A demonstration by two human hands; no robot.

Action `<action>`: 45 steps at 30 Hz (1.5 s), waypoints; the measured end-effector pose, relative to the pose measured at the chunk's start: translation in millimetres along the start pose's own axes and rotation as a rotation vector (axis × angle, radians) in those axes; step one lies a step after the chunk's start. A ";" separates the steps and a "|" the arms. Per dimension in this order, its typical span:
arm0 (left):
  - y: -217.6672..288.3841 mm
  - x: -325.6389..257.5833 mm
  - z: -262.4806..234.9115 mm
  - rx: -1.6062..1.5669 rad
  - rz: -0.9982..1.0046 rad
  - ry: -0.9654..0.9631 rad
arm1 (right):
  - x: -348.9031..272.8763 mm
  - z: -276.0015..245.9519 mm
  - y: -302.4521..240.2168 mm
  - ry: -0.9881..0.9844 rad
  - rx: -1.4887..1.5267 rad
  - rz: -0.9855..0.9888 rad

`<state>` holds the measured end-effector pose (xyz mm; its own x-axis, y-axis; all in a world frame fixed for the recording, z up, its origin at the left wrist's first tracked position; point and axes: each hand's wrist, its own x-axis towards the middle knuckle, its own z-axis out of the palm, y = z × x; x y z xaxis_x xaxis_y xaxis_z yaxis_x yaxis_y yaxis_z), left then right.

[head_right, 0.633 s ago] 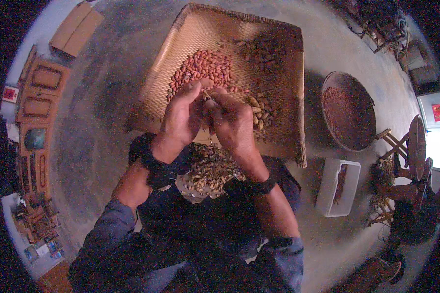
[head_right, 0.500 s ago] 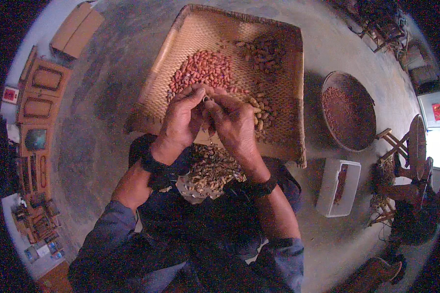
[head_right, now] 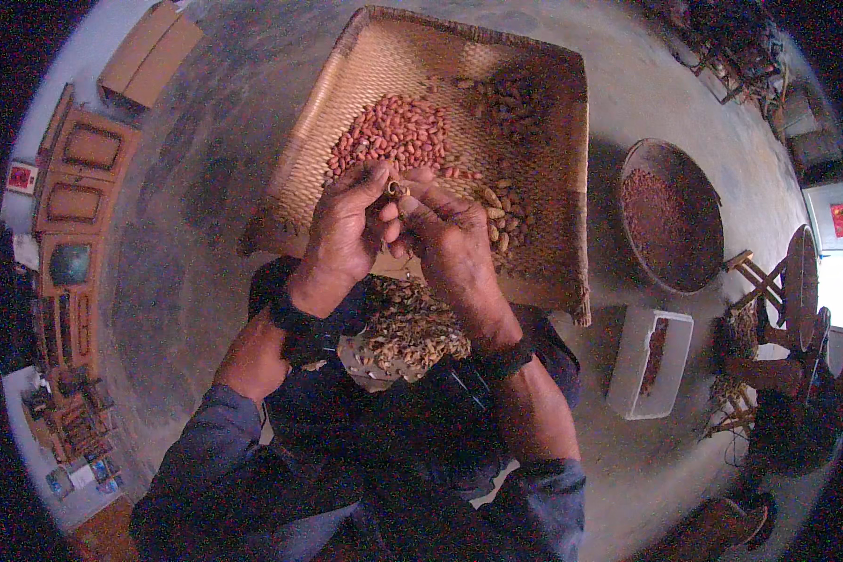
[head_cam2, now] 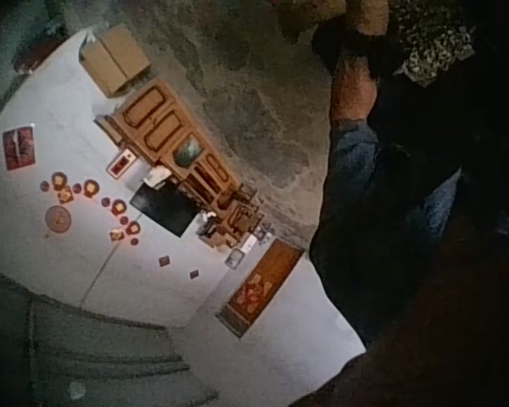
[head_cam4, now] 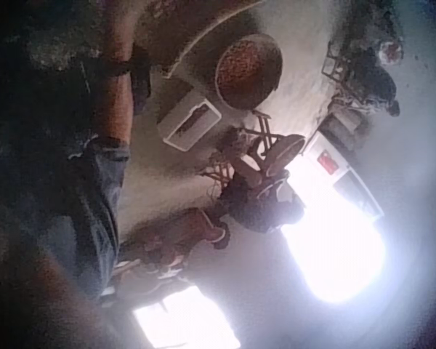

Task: The person sits on the floor and peels peanuts by hand, removing the red skins and placing the peeled nuts into a woven tray. Shells and skins accumulate on the floor beside the tray.

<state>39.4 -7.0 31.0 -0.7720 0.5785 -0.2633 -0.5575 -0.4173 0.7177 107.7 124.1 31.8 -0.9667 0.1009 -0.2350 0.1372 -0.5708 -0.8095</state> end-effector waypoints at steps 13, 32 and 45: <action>1.8 0.2 -0.5 -0.046 0.036 0.000 | -2.4 8.2 1.9 0.021 0.014 -0.031; 3.2 15.9 -20.1 -0.085 0.157 0.119 | -2.3 -0.2 -12.4 0.125 -0.149 -0.019; 3.8 13.3 -20.0 -0.101 0.085 0.017 | -5.9 1.9 -12.5 -0.015 -0.121 0.066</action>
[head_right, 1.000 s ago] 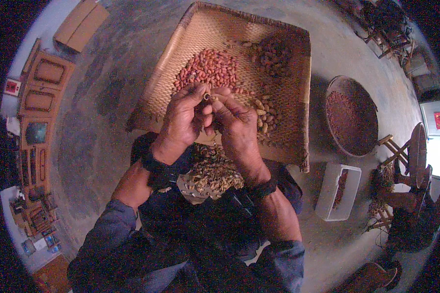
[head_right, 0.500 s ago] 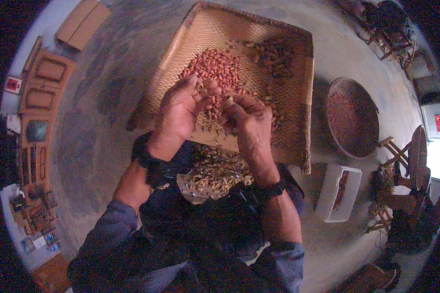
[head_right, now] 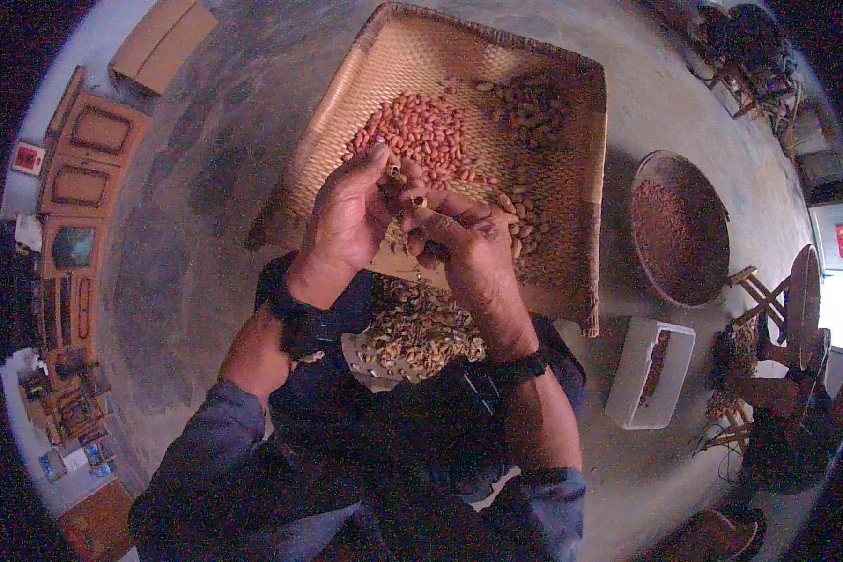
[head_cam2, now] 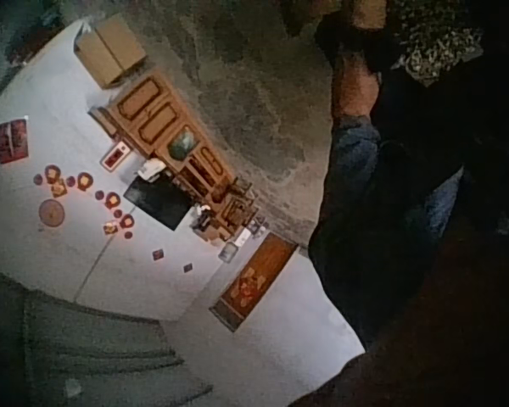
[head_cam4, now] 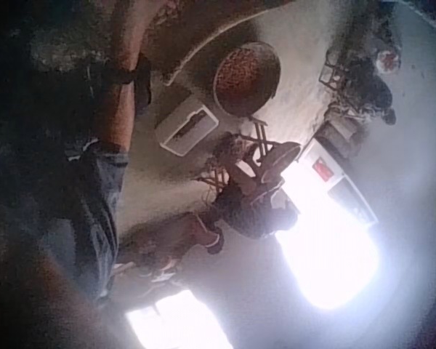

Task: The person sits on the floor and peels peanuts by hand, removing the red skins and placing the peeled nuts into a woven tray. Shells and skins accumulate on the floor beside the tray.

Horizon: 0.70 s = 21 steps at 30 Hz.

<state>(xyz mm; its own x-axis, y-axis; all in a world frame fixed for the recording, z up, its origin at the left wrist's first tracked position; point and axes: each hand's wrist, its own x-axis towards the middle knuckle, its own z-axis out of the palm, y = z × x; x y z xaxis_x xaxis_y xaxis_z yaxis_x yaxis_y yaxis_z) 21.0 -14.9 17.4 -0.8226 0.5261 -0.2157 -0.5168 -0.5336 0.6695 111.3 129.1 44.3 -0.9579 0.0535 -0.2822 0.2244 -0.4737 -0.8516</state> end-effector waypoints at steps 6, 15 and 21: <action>3.0 -1.8 3.0 -0.058 -0.016 0.008 | -1.7 -1.0 1.6 -0.051 -0.022 -0.003; 0.9 2.4 -2.3 0.047 -0.076 0.030 | -18.9 -3.4 -3.8 -0.296 -0.336 0.094; -6.1 0.5 -4.1 0.170 -0.032 -0.004 | -20.9 -3.8 -8.1 0.006 -0.722 -0.007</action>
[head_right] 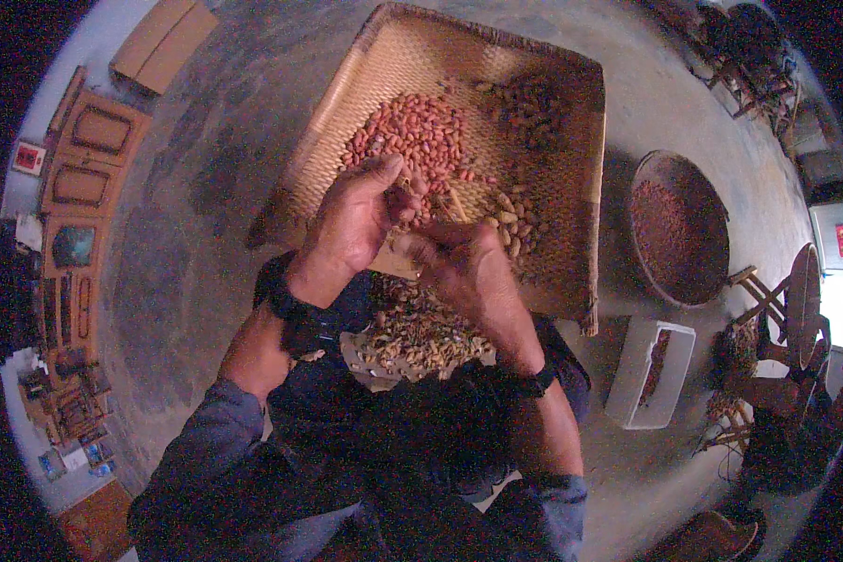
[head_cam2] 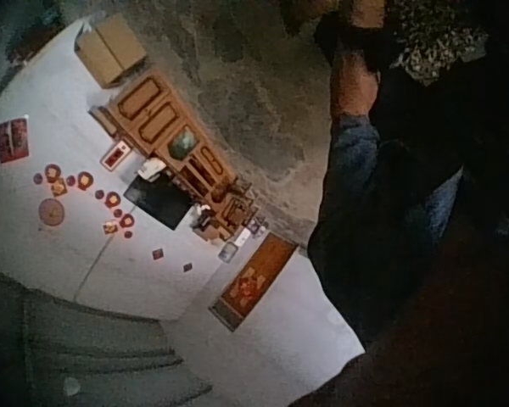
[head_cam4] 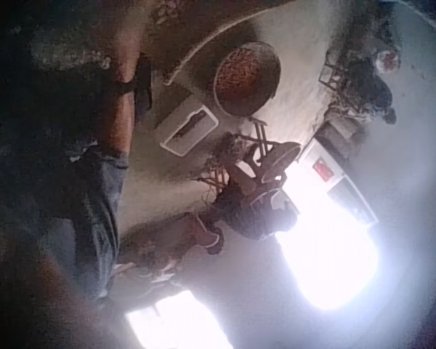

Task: The person sits on the floor and peels peanuts by hand, removing the red skins and placing the peeled nuts into a woven tray. Shells and skins accumulate on the floor beside the tray.

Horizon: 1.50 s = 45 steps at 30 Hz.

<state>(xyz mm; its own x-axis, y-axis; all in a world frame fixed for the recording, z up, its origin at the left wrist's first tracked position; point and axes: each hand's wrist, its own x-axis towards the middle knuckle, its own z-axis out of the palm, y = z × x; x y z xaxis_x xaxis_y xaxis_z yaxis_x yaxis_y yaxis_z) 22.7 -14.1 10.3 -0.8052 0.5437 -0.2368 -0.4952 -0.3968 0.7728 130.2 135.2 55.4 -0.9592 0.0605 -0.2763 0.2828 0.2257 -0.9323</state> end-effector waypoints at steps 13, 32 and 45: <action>-6.6 -5.7 12.3 0.091 0.014 0.026 | 14.2 12.7 14.6 0.307 0.011 -0.149; 4.0 -11.9 16.8 -0.025 -0.047 -0.004 | 9.6 12.6 7.9 -0.137 0.871 0.107; 5.9 -9.6 9.7 0.010 -0.060 -0.112 | 4.5 9.4 8.1 -0.109 0.966 0.028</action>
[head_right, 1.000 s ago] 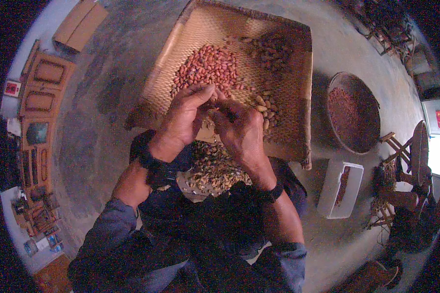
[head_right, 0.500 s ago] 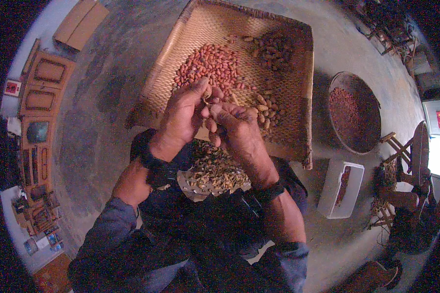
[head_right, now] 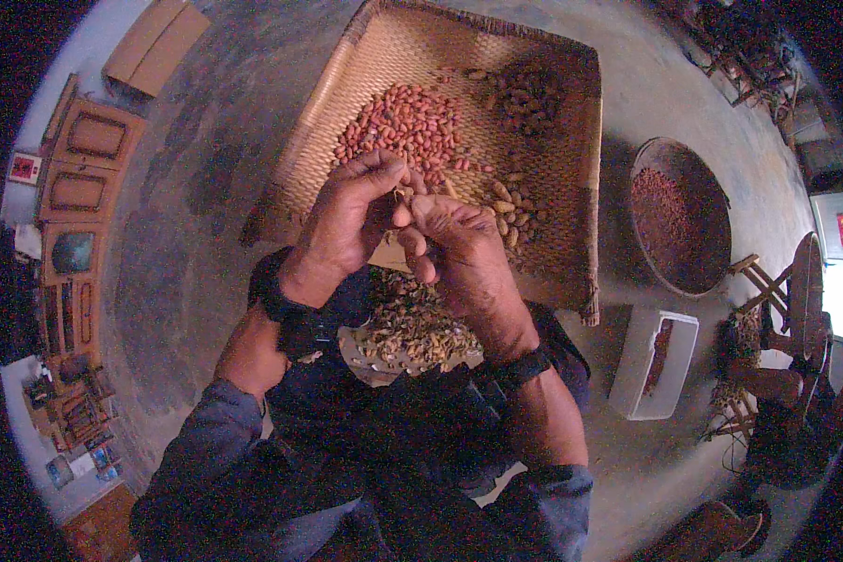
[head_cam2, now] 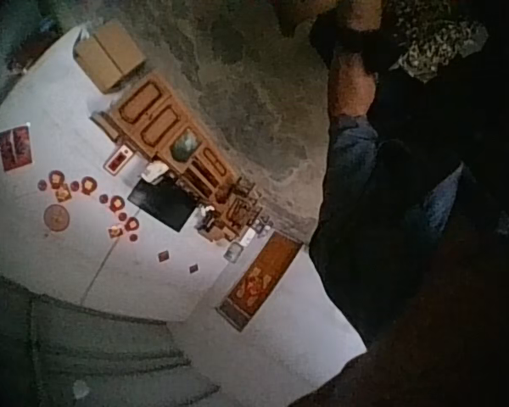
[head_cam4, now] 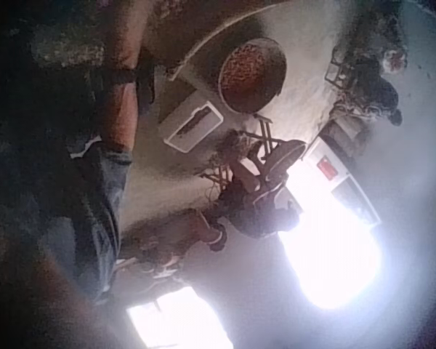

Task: The person sits on the floor and peels peanuts by hand, removing the red skins and placing the peeled nuts into a woven tray. Shells and skins accumulate on the floor beside the tray.

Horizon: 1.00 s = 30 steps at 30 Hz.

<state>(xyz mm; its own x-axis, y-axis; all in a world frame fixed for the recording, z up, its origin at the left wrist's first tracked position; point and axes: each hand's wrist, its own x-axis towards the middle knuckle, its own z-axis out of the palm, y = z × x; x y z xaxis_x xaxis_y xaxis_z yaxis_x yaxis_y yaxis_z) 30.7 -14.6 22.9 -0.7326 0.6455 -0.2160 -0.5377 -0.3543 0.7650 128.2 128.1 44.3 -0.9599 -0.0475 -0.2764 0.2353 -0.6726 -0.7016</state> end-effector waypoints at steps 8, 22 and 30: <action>5.4 -11.1 11.2 0.098 0.034 -0.113 | -2.0 -8.1 -4.3 0.016 -0.046 -0.040; 19.1 -28.3 29.1 0.411 0.206 -0.204 | -26.6 4.8 -27.1 0.159 -0.605 -0.210; 32.9 -39.2 37.5 0.521 0.085 -0.274 | -41.3 3.5 -25.2 0.118 -0.684 -0.317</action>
<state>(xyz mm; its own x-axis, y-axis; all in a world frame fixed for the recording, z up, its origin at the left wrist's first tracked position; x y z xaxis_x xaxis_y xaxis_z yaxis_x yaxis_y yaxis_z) 57.4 -26.1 79.3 -0.5926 0.8050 -0.0293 -0.1552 -0.0785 0.9848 161.4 144.4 75.8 -0.9836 0.1768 -0.0356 0.0305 -0.0313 -0.9990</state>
